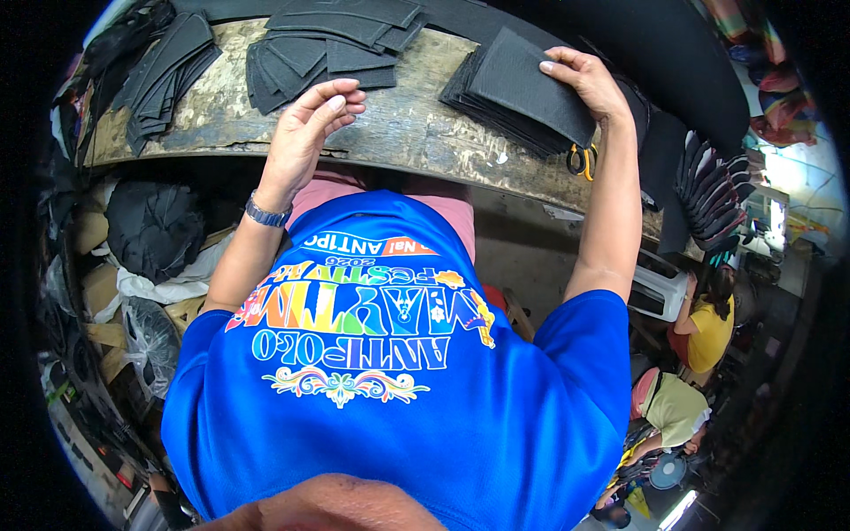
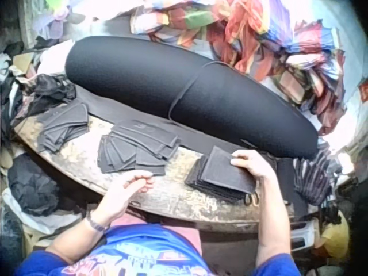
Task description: The person repeatedly picks up small black fabric pieces from a workbench, aligns them, and stacks them into a growing pile. The hands handle the pieces one at a time or in small groups, occasionally adjusting the stack to keep it even.
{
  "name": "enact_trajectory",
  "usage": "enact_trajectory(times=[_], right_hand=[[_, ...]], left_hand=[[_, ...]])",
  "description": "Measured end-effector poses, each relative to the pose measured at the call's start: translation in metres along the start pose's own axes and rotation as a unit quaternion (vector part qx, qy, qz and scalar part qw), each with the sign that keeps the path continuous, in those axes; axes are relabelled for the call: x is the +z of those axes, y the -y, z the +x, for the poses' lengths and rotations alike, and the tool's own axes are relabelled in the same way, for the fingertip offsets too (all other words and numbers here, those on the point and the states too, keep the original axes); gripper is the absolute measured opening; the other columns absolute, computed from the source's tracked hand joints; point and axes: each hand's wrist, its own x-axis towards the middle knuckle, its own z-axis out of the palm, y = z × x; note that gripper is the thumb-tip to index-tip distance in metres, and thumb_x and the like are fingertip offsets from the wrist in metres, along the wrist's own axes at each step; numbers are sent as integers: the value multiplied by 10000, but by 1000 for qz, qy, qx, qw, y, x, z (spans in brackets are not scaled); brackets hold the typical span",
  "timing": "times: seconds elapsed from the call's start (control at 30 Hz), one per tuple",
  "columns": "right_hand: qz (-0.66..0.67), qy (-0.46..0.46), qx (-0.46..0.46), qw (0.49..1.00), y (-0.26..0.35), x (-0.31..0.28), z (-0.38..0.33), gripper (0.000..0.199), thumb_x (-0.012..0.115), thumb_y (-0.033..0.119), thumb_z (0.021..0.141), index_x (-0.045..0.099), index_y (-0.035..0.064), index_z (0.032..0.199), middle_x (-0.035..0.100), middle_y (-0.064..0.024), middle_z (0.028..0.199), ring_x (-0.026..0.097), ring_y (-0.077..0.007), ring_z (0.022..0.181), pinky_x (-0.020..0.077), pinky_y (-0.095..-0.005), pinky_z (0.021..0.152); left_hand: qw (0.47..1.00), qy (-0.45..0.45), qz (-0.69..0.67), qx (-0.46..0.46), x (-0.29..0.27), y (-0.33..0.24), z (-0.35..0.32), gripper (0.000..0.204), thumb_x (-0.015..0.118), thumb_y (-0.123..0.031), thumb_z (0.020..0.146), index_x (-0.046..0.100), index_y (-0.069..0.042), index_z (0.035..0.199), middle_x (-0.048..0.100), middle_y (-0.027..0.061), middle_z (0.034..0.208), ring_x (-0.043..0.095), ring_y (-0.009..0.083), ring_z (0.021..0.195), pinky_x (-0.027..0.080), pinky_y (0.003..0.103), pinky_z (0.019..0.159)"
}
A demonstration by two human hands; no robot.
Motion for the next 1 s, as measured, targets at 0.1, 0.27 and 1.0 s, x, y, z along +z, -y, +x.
enact_trajectory(times=[0.1,0.27,1.0], right_hand=[[-14,68,-21,997,-16,5,13,203,717,226,890,698,65,1012,628,74,864,542,-26,784,422,-200,747],[-48,57,-11,997,-32,20,25,203,706,225,901,682,46,993,618,61,853,523,-40,777,429,-226,734],[-139,-39,-283,948,117,172,104,368,656,301,914,661,49,1181,690,-185,1108,650,-317,1064,492,-383,926]], left_hand=[[1000,5,19,-4,-2,4,-3,301,548,-170,1011,593,-7,1260,665,103,1172,646,157,1057,499,282,935],[999,-19,26,-16,-17,7,-11,300,575,-198,999,620,-27,1241,680,85,1147,645,141,1036,486,262,897],[645,-201,700,229,-186,-75,55,300,686,-183,886,676,-100,1174,535,136,1378,487,325,1292,408,427,1062]])
